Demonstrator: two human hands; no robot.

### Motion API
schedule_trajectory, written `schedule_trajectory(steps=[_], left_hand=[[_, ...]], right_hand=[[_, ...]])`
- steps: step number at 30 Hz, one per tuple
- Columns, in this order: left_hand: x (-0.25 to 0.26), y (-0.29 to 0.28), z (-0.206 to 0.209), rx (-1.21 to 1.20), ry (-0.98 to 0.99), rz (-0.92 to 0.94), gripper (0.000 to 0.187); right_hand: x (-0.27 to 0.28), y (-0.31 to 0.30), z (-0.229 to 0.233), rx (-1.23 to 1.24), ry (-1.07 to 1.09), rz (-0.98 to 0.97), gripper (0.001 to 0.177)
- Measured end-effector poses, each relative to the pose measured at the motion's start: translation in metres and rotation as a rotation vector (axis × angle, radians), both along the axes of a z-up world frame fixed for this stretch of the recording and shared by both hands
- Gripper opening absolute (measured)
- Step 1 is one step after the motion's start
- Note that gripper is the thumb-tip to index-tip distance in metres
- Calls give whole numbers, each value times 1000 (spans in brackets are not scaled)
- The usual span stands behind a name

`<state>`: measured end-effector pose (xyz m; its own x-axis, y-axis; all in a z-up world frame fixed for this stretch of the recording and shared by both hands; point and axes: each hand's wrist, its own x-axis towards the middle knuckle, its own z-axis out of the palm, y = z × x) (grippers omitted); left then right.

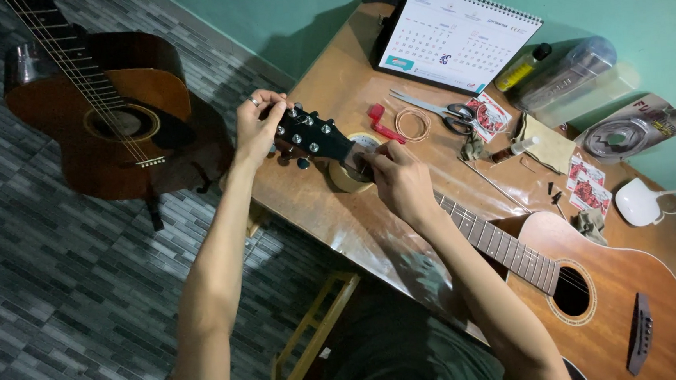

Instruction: The person replaces a guitar string by first loosening and removing the old string from the tuning pegs and bridge. They then insert a new string into the bridge, pull it taut, and wind it onto the tuning pegs using a red string winder tool.

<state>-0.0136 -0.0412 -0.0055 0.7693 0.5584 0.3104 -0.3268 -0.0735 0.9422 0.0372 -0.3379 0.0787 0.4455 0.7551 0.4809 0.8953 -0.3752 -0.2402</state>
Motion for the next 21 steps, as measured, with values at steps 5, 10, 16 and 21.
schedule_trajectory(steps=[5, 10, 16, 21], left_hand=[[0, 5, 0, 56, 14, 10, 9], [8, 17, -20, 73, 20, -6, 11], [8, 1, -34, 314, 63, 178, 8], [6, 31, -76, 316, -141, 57, 10]], right_hand=[[5, 0, -11, -28, -215, 14, 18], [1, 2, -14, -54, -282, 5, 19], [-24, -14, -6, -109, -13, -115, 25], [-32, -26, 8, -51, 126, -80, 54]])
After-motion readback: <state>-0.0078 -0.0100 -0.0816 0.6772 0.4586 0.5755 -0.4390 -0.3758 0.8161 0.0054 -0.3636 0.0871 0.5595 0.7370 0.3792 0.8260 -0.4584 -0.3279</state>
